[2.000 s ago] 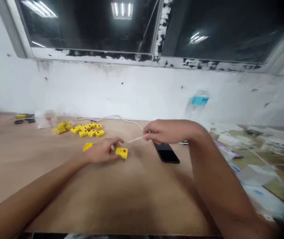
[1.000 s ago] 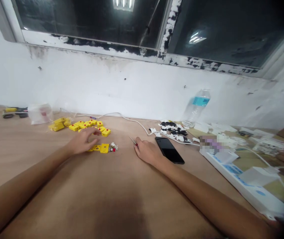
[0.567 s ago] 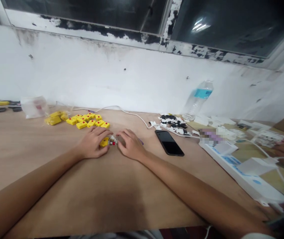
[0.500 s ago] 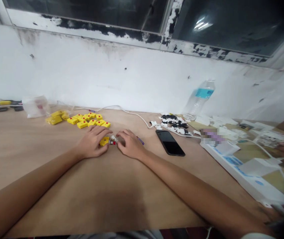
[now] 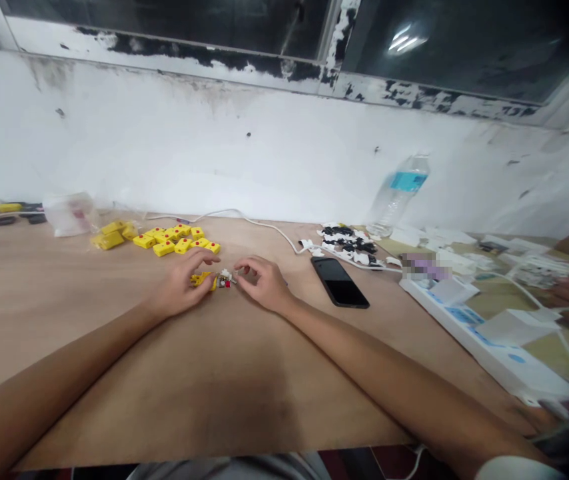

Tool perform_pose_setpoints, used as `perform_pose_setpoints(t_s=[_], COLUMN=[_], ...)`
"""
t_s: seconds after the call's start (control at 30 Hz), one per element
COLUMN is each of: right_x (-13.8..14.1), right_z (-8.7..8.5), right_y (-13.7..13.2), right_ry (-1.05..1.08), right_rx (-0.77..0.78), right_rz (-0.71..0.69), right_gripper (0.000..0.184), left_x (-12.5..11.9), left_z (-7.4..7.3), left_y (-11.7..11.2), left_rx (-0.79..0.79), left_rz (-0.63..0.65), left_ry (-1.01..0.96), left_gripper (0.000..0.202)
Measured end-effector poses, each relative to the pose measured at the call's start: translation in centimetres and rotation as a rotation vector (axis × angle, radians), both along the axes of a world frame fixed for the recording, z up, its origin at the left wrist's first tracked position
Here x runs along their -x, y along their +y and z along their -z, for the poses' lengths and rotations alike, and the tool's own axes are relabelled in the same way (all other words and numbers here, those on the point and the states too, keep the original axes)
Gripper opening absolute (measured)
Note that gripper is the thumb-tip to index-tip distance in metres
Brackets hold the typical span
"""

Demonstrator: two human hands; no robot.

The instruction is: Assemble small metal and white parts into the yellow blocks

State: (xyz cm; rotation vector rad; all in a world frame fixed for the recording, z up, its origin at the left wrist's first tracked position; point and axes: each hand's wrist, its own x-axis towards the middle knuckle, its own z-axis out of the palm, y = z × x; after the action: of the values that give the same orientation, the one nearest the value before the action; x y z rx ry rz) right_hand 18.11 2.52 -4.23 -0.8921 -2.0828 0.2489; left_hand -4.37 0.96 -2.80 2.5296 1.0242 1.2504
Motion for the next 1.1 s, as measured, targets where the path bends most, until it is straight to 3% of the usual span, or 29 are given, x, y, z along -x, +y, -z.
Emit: perform_pose_setpoints(t_s=[0.27,0.4,0.53,0.73,0.87,1.1], right_x=[0.9,1.3,1.0,0.8,1.6,1.7], right_z=[-0.2,-0.2,-0.1,0.3,0.2,0.5], right_y=[-1.2,-1.8,-1.4,0.2,0.8,1.9], right_ry=[0.093,0.075,0.062,-0.127,-0.21,-0.177], right_rx=[-0.121,-0.127,-0.132,0.025,0.018,0.077], right_rz=[-0.092,-0.15,-0.146,0.041,-0.009,-0.095], right_gripper=[0.01,0.015,0.027,0.024,0.028,0.022], left_x=[-2.2,-2.3,-1.0,0.4,-0.3,-0.4], left_z=[1.2,1.0,0.7,1.0,0.8,0.7], left_y=[-0.1,-0.2,-0.3,-0.2,-0.3,-0.6], left_rx=[0.441,0.548,0.551,0.527,0.508,0.486], left_rz=[0.161,0.172,0.121,0.004,-0.01,-0.045], left_ry=[-0.379,-0.505,-0.554,-0.546,-0.536,-0.494], left_gripper=[0.038,0.036,0.032,0.033,0.033,0.035])
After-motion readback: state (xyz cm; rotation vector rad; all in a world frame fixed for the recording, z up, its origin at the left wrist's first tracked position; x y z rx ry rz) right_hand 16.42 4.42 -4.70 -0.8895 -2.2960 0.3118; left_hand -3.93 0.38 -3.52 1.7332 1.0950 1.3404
